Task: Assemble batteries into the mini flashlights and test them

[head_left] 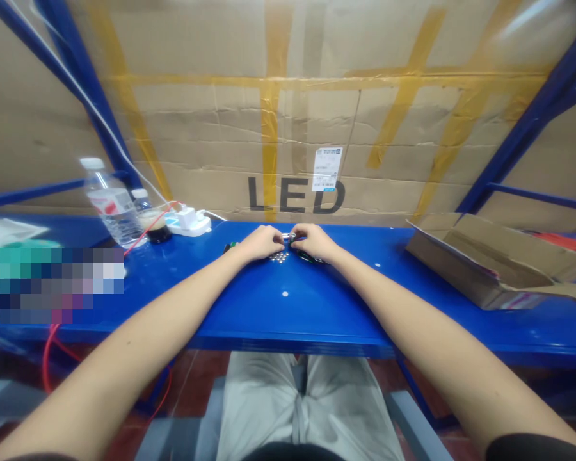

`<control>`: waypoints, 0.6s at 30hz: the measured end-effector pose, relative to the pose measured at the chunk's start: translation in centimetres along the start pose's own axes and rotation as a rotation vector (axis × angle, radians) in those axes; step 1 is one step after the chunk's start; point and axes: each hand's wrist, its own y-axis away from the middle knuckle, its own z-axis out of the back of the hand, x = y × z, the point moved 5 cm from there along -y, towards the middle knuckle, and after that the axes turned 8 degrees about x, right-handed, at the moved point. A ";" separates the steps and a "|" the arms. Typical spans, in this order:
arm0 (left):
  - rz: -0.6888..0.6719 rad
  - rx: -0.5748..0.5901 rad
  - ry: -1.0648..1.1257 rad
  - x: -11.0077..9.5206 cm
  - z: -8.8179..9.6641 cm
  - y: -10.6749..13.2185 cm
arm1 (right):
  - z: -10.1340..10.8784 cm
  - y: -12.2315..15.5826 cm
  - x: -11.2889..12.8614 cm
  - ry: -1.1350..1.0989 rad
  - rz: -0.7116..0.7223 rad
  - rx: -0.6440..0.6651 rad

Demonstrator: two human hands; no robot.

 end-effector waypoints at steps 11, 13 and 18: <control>0.052 0.053 -0.089 2.4 0.9 -0.2 | -0.2 0.1 0.4 0.045 0.018 0.039; 0.063 0.048 -0.080 2.4 0.9 -0.2 | -0.2 0.1 0.3 0.050 0.010 0.037; -0.011 0.054 -0.053 1.9 0.5 -0.4 | -0.2 0.0 0.4 0.077 0.003 0.041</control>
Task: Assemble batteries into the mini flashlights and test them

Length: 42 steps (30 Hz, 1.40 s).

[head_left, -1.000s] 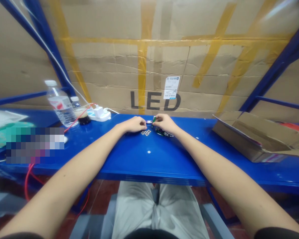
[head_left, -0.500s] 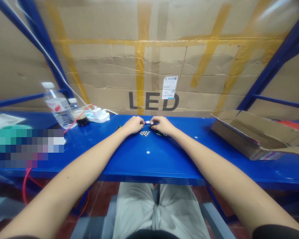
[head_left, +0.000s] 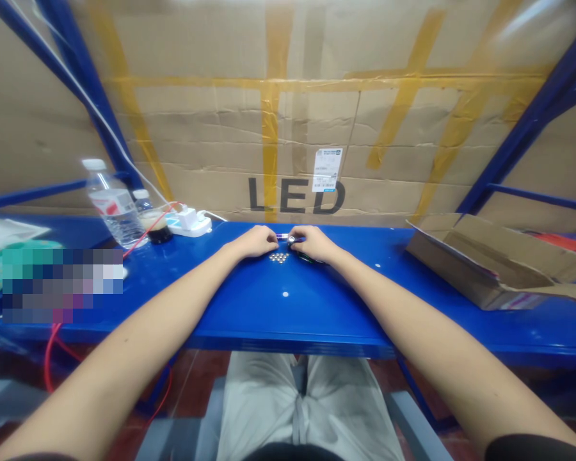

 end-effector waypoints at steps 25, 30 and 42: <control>-0.255 -0.284 0.187 -4.0 2.7 1.3 | 0.1 0.0 -0.1 -0.003 -0.012 -0.004; -0.320 -0.286 0.107 -5.2 1.9 1.3 | 0.0 0.0 0.0 -0.048 0.046 -0.010; -0.311 -0.293 0.202 -4.7 1.2 0.9 | -0.1 -0.1 0.0 -0.094 0.075 0.006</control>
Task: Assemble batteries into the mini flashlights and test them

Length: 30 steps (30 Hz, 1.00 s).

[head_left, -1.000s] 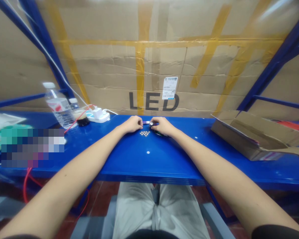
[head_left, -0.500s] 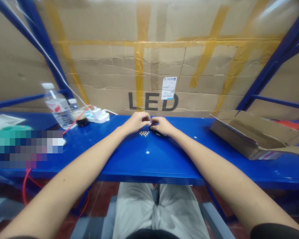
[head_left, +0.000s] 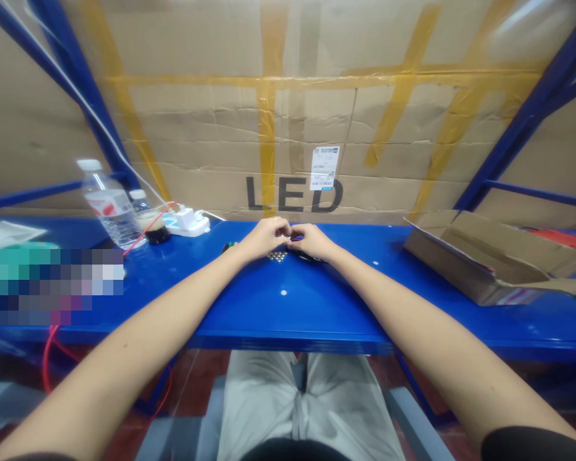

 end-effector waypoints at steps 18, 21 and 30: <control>0.263 -0.201 0.371 3.3 0.8 0.2 | 6.5 0.8 -3.1 0.162 -0.280 -0.174; 0.337 -0.232 0.613 3.4 0.5 0.1 | 5.5 1.2 -3.0 0.213 -0.278 0.089; 0.386 -0.325 0.882 1.7 0.6 0.3 | 3.2 0.9 -0.1 0.496 -0.300 0.230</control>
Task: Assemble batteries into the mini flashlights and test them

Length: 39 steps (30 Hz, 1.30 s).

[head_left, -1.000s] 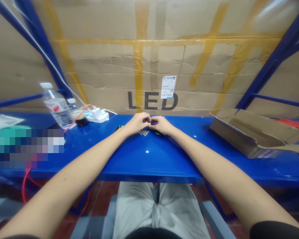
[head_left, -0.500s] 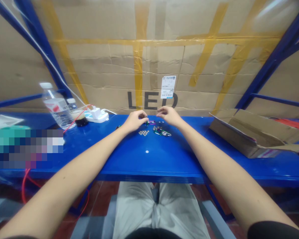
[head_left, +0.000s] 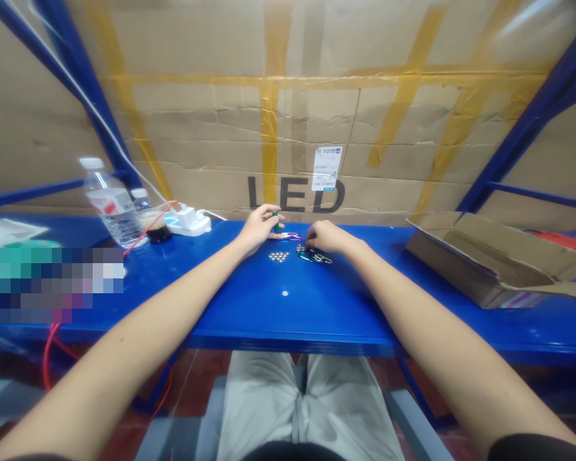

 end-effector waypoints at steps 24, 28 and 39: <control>-0.071 0.145 -0.266 0.9 -0.4 -0.1 | 1.8 0.3 0.2 -0.944 0.264 -0.237; -0.092 0.213 -0.402 0.6 -0.8 0.1 | 1.6 0.2 0.7 -0.908 0.271 -0.265; -0.209 0.224 -0.533 -0.3 -1.2 0.3 | 1.2 0.4 1.6 -0.715 0.290 -0.347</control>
